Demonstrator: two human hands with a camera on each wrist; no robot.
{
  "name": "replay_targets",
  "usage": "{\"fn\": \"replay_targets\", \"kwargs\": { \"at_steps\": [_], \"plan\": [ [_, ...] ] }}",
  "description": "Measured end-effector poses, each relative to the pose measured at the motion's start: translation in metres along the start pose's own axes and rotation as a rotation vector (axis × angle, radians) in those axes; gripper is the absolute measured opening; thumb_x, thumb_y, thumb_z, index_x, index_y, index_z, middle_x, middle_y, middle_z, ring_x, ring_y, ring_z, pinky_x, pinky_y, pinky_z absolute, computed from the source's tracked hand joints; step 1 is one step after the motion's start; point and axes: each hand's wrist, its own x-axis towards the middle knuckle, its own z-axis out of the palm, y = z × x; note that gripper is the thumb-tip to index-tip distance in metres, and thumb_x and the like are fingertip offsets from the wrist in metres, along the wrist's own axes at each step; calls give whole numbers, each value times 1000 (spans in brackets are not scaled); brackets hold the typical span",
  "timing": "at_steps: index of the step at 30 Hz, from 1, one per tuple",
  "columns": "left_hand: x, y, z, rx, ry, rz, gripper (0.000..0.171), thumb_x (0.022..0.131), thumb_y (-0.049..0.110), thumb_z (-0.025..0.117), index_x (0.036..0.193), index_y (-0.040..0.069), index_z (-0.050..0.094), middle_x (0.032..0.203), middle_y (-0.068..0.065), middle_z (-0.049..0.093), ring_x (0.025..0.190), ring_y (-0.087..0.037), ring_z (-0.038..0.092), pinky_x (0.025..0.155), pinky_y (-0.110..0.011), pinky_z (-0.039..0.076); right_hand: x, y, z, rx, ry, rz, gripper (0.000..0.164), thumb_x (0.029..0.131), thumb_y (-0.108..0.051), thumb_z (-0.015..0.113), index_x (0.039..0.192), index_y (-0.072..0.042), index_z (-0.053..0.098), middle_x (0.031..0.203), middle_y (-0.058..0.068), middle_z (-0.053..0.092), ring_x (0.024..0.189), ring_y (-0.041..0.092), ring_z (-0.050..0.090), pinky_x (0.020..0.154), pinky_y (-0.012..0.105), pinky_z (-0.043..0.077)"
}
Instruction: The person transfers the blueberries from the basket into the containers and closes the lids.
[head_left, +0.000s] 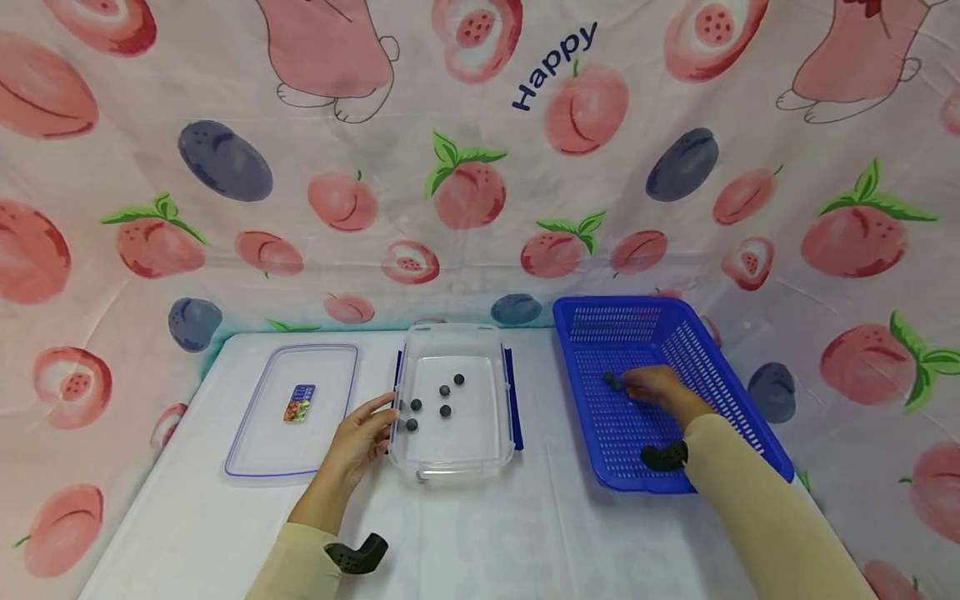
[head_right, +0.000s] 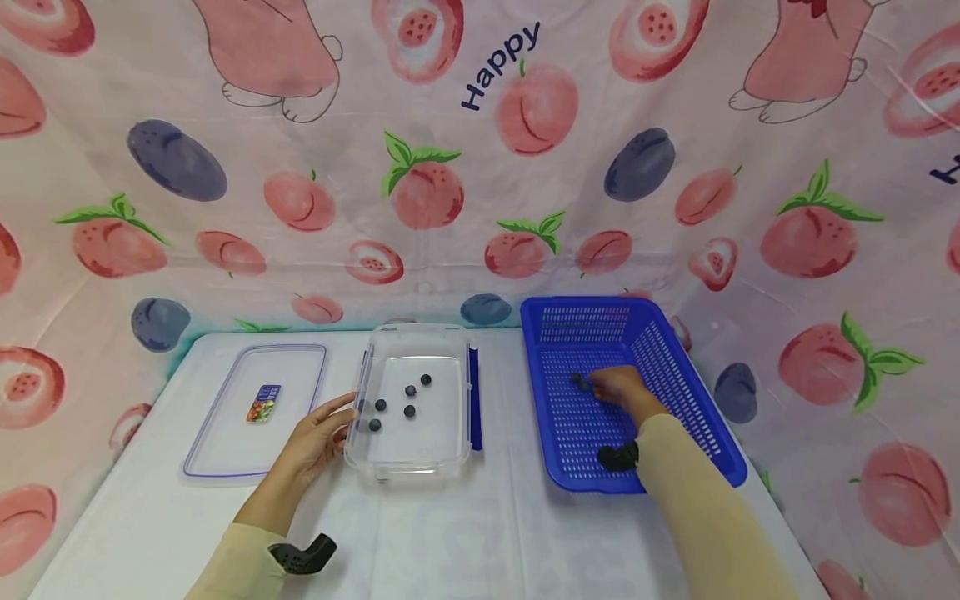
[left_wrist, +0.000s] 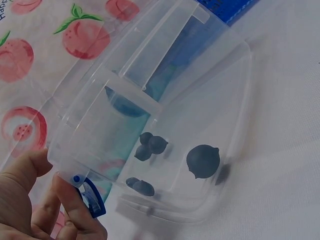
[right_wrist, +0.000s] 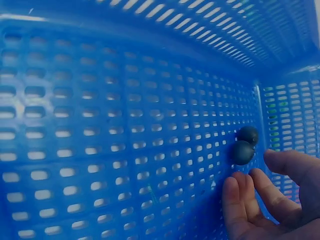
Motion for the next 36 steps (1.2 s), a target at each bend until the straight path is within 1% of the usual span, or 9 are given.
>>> {"fn": "replay_targets", "kwargs": {
  "at_steps": [3, 5, 8, 11, 13, 16, 25, 32, 36],
  "plan": [
    [0, 0, 0, -3, 2, -1, 53, 93, 14, 68, 142, 6, 51, 76, 9, 60, 63, -1, 52, 56, -13, 48, 3, 3, 1, -38, 8, -7, 50, 95, -9, 59, 133, 21, 44, 132, 32, 53, 105, 26, 63, 101, 43, 50],
    [0, 0, 0, -5, 1, -2, 53, 93, 14, 68, 142, 6, 51, 76, 9, 59, 63, -1, 52, 56, -13, 48, 8, 6, -1, -31, -14, -24, 47, 90, -11, 67, 124, 19, 54, 123, 28, 60, 102, 27, 64, 98, 43, 52],
    [0, 0, 0, -3, -1, -6, 53, 93, 15, 68, 142, 7, 51, 76, 8, 59, 62, -1, 51, 56, -13, 48, 12, 8, -2, -26, -30, -38, 47, 84, -12, 74, 118, 17, 59, 115, 25, 64, 101, 30, 64, 96, 44, 53],
    [0, 0, 0, 1, -2, -7, 54, 93, 15, 68, 143, 8, 51, 77, 8, 59, 63, -1, 51, 56, -14, 48, 11, 6, 3, -39, -7, -30, 46, 85, -10, 72, 120, 17, 58, 121, 28, 62, 110, 36, 62, 97, 43, 52],
    [0, 0, 0, 2, -3, -7, 54, 93, 16, 68, 143, 8, 51, 77, 8, 59, 63, -1, 51, 56, -14, 48, 7, 3, 8, -65, 26, -10, 49, 88, -8, 68, 126, 19, 53, 129, 31, 56, 119, 41, 57, 102, 45, 48],
    [0, -1, -1, 4, -4, -6, 53, 93, 16, 68, 143, 8, 50, 77, 8, 59, 64, -2, 51, 56, -14, 48, 5, 2, 12, -83, 40, 4, 47, 90, -6, 66, 127, 20, 51, 131, 31, 54, 123, 43, 53, 103, 46, 47],
    [1, -1, 0, 0, 0, -7, 53, 93, 15, 67, 143, 8, 51, 74, 8, 57, 63, -2, 51, 55, -14, 48, 6, 3, 12, -112, 49, -9, 44, 90, -2, 65, 125, 20, 53, 122, 27, 62, 116, 39, 59, 101, 46, 48],
    [1, -2, 0, -1, 0, 0, 52, 93, 14, 67, 143, 7, 51, 73, 8, 56, 63, -2, 51, 55, -14, 48, 7, 4, 12, -120, 60, -25, 42, 88, -1, 66, 121, 22, 55, 110, 22, 67, 99, 28, 66, 96, 44, 52],
    [1, -2, 0, -3, -4, 3, 52, 94, 13, 66, 143, 6, 50, 72, 8, 57, 62, -2, 51, 55, -14, 48, 11, 6, 11, -109, 67, -17, 40, 88, 0, 65, 121, 21, 55, 108, 20, 67, 96, 25, 67, 94, 42, 53]
  ]
}}
